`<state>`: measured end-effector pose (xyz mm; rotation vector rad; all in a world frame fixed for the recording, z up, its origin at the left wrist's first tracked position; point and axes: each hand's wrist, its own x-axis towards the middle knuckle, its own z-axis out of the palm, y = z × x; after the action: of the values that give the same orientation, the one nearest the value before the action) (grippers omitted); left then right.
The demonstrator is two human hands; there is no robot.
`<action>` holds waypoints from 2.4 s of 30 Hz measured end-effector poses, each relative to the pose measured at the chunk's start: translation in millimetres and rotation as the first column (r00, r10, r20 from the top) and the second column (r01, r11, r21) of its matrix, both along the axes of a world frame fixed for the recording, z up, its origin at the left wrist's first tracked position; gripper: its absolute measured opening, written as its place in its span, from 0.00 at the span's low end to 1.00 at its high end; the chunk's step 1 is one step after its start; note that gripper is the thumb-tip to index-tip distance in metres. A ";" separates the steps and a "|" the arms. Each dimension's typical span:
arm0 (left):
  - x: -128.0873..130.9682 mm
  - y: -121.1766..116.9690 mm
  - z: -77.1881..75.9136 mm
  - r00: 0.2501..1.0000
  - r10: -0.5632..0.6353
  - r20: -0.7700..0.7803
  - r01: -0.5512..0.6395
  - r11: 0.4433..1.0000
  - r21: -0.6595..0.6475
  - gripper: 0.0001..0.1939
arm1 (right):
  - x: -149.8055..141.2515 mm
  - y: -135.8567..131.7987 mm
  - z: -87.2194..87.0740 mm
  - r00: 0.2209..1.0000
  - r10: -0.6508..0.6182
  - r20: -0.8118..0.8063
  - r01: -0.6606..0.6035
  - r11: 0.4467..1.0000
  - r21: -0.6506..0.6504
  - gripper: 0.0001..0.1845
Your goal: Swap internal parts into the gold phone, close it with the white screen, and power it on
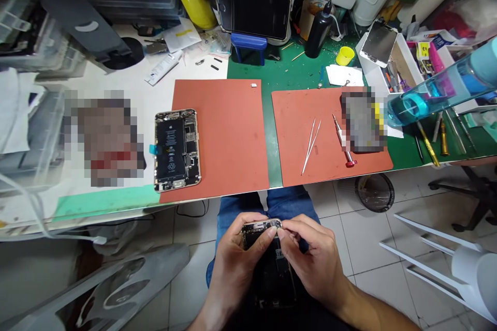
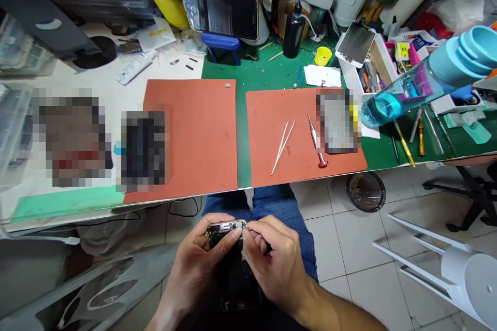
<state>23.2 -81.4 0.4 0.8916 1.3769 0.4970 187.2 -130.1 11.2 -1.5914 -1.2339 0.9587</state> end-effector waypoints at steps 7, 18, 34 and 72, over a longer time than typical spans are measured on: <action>-3.3 -2.7 -1.2 1.000 -0.016 0.019 0.015 1.000 0.015 0.25 | -0.2 0.0 -1.5 0.999 -0.002 -0.032 0.001 0.999 -0.033 0.10; -2.8 0.0 1.4 0.999 -0.042 0.001 0.042 0.999 0.023 0.24 | 1.6 0.2 -2.6 0.998 0.003 -0.055 -0.006 0.998 -0.055 0.09; 0.6 -1.6 0.2 0.936 0.169 0.308 -0.080 0.957 -0.279 0.20 | -4.4 2.2 2.2 0.998 -0.061 -0.024 0.059 0.997 -0.050 0.08; 5.1 2.6 5.6 0.999 -0.044 0.005 0.044 0.999 0.014 0.24 | 1.9 -1.3 -0.1 0.998 -0.064 0.002 0.064 0.998 -0.027 0.13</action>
<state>28.3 -78.8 6.1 0.9296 1.3472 0.4758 189.1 -131.4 11.1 -1.6431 -1.1675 0.9377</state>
